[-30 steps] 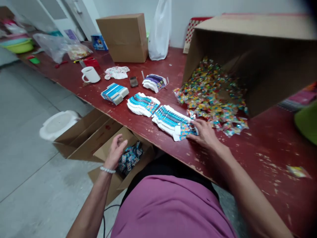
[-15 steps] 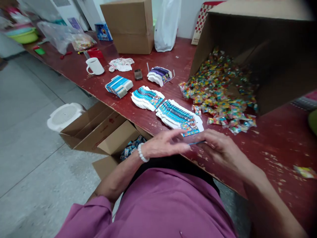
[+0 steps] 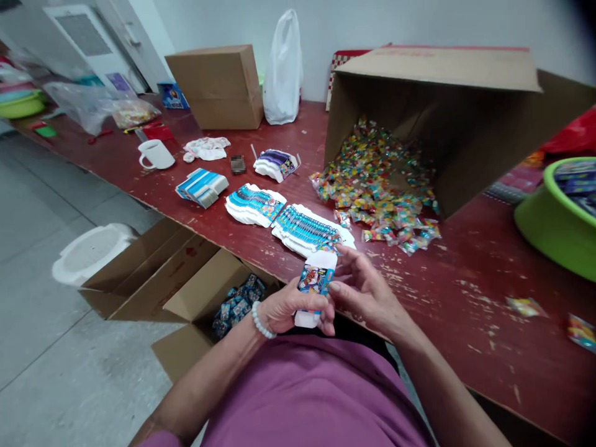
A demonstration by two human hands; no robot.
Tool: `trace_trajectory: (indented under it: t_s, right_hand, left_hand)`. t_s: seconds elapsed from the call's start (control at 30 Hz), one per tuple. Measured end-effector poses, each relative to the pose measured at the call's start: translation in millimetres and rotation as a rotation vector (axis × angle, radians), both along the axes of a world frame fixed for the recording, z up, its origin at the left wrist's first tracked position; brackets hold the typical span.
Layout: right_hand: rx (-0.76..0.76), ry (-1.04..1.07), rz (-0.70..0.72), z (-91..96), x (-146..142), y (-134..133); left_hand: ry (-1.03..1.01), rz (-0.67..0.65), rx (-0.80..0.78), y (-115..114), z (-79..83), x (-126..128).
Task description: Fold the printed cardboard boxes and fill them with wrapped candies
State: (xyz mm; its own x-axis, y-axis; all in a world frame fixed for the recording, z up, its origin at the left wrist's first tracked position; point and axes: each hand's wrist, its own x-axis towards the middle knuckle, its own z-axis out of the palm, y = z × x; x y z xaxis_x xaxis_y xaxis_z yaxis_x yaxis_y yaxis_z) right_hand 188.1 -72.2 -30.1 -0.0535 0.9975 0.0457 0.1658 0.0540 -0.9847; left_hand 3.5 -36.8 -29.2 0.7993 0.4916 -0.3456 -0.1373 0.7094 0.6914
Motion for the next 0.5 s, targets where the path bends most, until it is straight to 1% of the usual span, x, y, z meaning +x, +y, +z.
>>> trace_trajectory:
  t_s: [0.03,0.1,0.17,0.23,0.3,0.37,0.43,0.5]
  right_hand:
    - [-0.037,0.069,0.005,-4.1,-1.9,-1.2]
    - [-0.063,0.166,-0.005,-8.0,-6.2,-3.0]
    - [-0.063,0.232,-0.049,-6.7,-9.6,-3.9]
    - [-0.056,0.281,-0.092,-2.1,-10.9,-4.7]
    - [-0.080,0.340,-0.060,3.0,-10.6,-6.4]
    - [-0.133,0.418,0.034,6.8,-9.8,-8.8]
    - [-0.184,0.496,0.103,8.3,-9.3,-11.1]
    - [-0.189,0.530,0.085,7.9,-9.0,-11.9]
  left_hand:
    - [-0.010,0.009,0.017,-1.2,0.9,1.4]
    - [-0.016,0.027,0.046,-3.4,2.3,5.1]
    - [-0.008,0.050,0.074,-5.1,3.6,9.0]
    - [0.015,0.074,0.138,-5.9,5.7,12.2]
    - [0.039,0.101,0.219,-5.8,8.0,14.8]
    - [0.061,0.137,0.270,-5.6,9.1,17.7]
    - [0.076,0.171,0.271,-5.7,8.3,21.5]
    - [0.089,0.193,0.261,-5.8,6.4,25.8]
